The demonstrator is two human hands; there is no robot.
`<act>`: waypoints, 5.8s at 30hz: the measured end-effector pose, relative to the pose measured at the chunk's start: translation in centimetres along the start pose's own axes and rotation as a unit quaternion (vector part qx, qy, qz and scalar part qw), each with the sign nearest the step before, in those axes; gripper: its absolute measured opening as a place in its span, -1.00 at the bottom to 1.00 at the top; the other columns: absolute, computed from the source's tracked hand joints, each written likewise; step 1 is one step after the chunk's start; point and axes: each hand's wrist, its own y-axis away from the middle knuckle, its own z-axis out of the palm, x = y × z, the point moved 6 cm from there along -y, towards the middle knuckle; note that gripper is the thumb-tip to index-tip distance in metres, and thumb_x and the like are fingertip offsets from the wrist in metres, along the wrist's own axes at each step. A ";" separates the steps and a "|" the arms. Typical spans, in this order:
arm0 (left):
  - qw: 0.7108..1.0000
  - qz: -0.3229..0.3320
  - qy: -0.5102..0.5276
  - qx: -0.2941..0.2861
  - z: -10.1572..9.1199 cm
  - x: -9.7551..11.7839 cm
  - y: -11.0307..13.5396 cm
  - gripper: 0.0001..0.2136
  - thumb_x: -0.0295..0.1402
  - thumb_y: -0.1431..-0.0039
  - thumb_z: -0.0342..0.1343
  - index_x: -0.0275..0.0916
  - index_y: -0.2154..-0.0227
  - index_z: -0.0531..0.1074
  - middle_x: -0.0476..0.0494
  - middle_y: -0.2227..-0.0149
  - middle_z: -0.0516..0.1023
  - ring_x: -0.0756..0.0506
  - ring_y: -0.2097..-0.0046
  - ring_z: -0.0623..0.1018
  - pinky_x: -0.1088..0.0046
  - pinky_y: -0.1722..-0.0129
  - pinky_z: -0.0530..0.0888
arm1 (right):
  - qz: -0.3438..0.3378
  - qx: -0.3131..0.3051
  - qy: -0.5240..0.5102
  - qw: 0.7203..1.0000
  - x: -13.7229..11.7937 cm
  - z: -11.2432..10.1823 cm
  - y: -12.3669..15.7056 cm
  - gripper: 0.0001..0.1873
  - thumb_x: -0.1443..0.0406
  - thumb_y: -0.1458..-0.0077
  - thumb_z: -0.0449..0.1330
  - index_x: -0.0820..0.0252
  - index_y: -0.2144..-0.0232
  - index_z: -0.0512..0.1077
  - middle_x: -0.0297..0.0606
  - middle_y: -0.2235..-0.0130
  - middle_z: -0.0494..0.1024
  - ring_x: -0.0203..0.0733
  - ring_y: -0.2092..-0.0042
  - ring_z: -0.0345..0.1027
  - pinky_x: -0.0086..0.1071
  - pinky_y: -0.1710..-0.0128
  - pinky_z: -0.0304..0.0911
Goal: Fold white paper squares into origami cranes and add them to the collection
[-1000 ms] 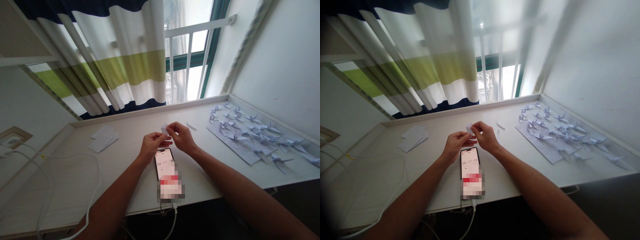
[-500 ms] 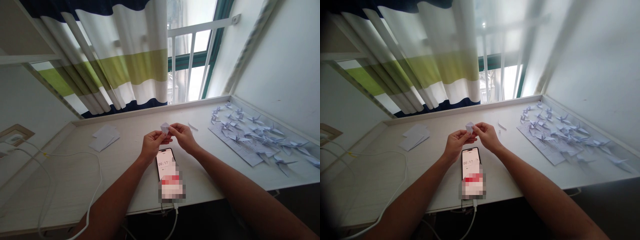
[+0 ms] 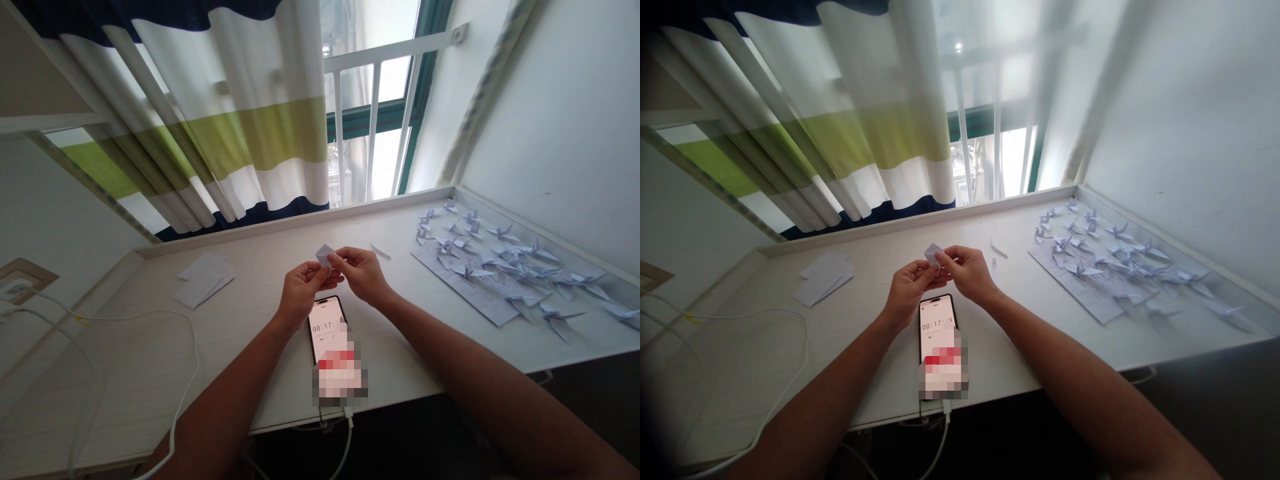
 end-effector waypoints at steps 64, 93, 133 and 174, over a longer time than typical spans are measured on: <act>0.999 0.041 -0.025 0.007 -0.2 0.3 -0.2 -0.64 -0.11 0.01 0.42 -0.33 0.36 0.55 -0.22 0.42 0.68 -0.16 0.34 0.67 0.28 0.23 0.53 | -0.005 -0.034 0.029 0.999 0.4 0.6 0.1 -0.55 0.00 -0.09 0.33 0.22 0.60 0.46 -0.34 0.56 0.46 -0.29 0.48 0.29 -0.37 0.46 0.24; 0.999 -0.015 0.012 -0.026 -0.4 -0.4 -0.4 -0.64 -0.18 0.07 0.47 -0.35 0.29 0.63 -0.25 0.35 0.69 -0.17 0.27 0.68 0.20 0.08 0.56 | -0.035 0.017 0.116 0.993 0.6 0.3 0.2 -0.52 -0.04 -0.18 0.23 0.20 0.57 0.47 -0.30 0.55 0.50 -0.25 0.48 0.33 -0.38 0.47 0.24; 0.980 0.100 -0.164 0.046 -2.4 -0.3 -1.2 -0.67 -0.07 -0.17 0.26 -0.29 0.37 0.55 -0.18 0.43 0.64 -0.13 0.33 0.66 0.34 0.23 0.54 | -0.048 -0.044 0.117 0.991 1.2 0.7 -0.3 -0.72 0.15 -0.18 0.28 0.19 0.12 0.52 -0.19 0.30 0.63 -0.09 0.27 0.59 -0.18 0.18 0.49; 0.990 0.102 -0.069 0.063 -2.6 0.6 -1.3 -0.56 -0.21 0.02 0.41 -0.26 0.11 0.46 -0.15 0.32 0.68 -0.13 0.30 0.67 0.29 0.24 0.61 | 0.026 -0.044 0.051 0.997 1.6 0.1 -0.9 -0.60 0.01 -0.03 0.38 0.20 0.25 0.55 -0.17 0.28 0.62 -0.12 0.26 0.49 -0.19 0.20 0.43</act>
